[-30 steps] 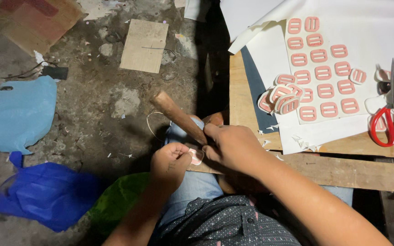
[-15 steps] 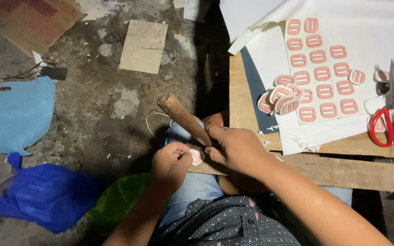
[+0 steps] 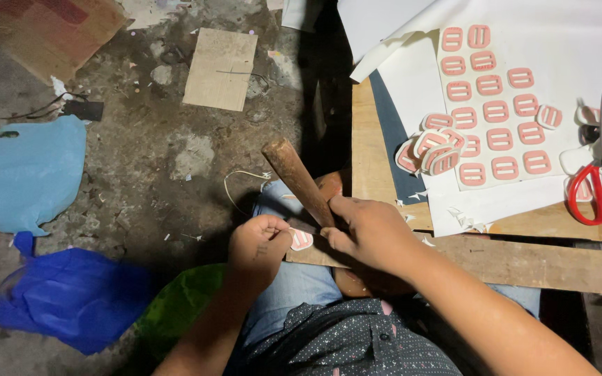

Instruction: The person cuts out small rectangular labels with scissors and then uses a hammer to press them onto a wooden block. The finished labels are placed on a sheet of paper.

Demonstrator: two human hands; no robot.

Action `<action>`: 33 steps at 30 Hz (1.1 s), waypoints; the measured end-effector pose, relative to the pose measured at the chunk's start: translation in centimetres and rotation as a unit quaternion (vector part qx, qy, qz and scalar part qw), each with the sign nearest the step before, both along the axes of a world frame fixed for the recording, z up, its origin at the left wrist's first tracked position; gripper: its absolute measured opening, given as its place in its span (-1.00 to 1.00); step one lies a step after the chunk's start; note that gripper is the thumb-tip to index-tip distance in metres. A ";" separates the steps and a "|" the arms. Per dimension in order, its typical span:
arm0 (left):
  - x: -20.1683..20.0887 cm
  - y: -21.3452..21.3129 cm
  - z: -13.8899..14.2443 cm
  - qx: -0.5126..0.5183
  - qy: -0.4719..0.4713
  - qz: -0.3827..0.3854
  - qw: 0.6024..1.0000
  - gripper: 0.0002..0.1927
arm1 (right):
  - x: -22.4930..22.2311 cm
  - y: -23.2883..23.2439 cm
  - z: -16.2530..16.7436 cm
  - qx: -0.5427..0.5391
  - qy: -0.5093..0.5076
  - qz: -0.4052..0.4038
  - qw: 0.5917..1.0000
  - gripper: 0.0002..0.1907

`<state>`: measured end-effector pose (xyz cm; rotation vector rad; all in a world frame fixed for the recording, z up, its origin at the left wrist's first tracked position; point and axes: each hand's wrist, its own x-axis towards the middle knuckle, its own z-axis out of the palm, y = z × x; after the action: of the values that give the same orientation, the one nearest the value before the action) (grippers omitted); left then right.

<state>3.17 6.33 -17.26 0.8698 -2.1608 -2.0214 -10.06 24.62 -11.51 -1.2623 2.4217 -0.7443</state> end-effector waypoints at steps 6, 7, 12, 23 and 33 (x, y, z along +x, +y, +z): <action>-0.3 -0.7 -0.8 0.063 0.026 -0.008 0.998 -0.87 | 0.3 0.2 0.4 0.007 0.005 -0.008 1.000 -0.65; -0.3 -0.8 -1.0 0.086 0.033 -0.020 0.996 -0.87 | 0.3 -0.1 0.3 0.005 -0.007 -0.019 1.000 -0.66; -0.2 -0.5 -1.8 0.056 0.029 0.004 0.998 -0.88 | 0.3 -0.4 0.3 0.014 -0.010 -0.028 0.999 -0.66; 0.0 -1.1 -2.8 0.072 0.033 -0.018 0.997 -0.89 | 0.3 -0.4 0.5 0.015 -0.019 -0.032 0.999 -0.65; 0.1 0.1 0.3 -0.041 0.013 -0.009 0.999 -0.89 | -0.2 0.2 1.2 0.033 0.006 0.009 0.999 -0.68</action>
<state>3.26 6.39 -16.92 0.8129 -2.2294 -1.9245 -10.21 24.81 -10.27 -1.2651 2.4192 -0.6496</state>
